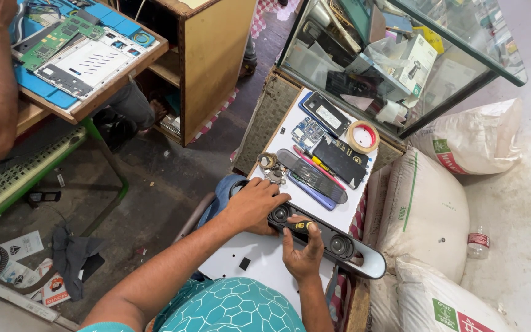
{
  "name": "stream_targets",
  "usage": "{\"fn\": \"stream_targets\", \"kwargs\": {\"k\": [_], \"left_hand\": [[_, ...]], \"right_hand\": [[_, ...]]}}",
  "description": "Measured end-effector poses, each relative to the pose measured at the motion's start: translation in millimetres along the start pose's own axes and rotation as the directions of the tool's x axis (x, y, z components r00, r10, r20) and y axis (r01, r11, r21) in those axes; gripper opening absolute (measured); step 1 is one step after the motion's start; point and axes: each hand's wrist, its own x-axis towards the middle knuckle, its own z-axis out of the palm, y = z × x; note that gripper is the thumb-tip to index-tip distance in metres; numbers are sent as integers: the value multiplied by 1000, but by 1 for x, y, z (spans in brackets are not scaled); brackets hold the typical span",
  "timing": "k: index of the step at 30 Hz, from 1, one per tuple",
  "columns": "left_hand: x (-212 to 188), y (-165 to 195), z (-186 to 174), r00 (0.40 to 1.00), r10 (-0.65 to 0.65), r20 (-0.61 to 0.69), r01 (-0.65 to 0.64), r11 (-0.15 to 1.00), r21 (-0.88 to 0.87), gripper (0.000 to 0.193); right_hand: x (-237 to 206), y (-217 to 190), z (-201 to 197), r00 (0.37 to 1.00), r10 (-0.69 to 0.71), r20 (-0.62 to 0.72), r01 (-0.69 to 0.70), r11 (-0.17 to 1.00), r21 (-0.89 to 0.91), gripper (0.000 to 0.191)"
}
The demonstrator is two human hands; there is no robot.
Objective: The person repairs a long black speaker bar on a workbench, using a screwdriver to unscrew and tighten its rear panel while holding the speaker steady with the other hand. They reposition the speaker on the bench and continue driving screws along its edge.
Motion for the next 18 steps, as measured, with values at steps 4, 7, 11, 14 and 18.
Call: {"fn": "stream_targets", "kwargs": {"k": [4, 7, 11, 14, 18], "left_hand": [[2, -2, 0, 1000, -8, -7, 8, 1000, -4, 85], [8, -1, -1, 1000, -9, -11, 8, 1000, -8, 86], [16, 19, 6, 1000, -10, -4, 10, 1000, -16, 87], [21, 26, 9, 1000, -2, -8, 2, 1000, -13, 88], [28, 31, 7, 1000, -8, -10, 8, 999, -33, 87]], "right_hand": [[6, 0, 1, 1000, -15, 2, 15, 1000, 3, 94], [12, 2, -1, 1000, -23, -7, 24, 1000, 12, 95], [8, 2, -23, 1000, -27, -12, 28, 999, 31, 95], [6, 5, -32, 1000, -24, -6, 24, 999, 33, 95], [8, 10, -38, 1000, -26, -6, 26, 1000, 14, 96]]}}
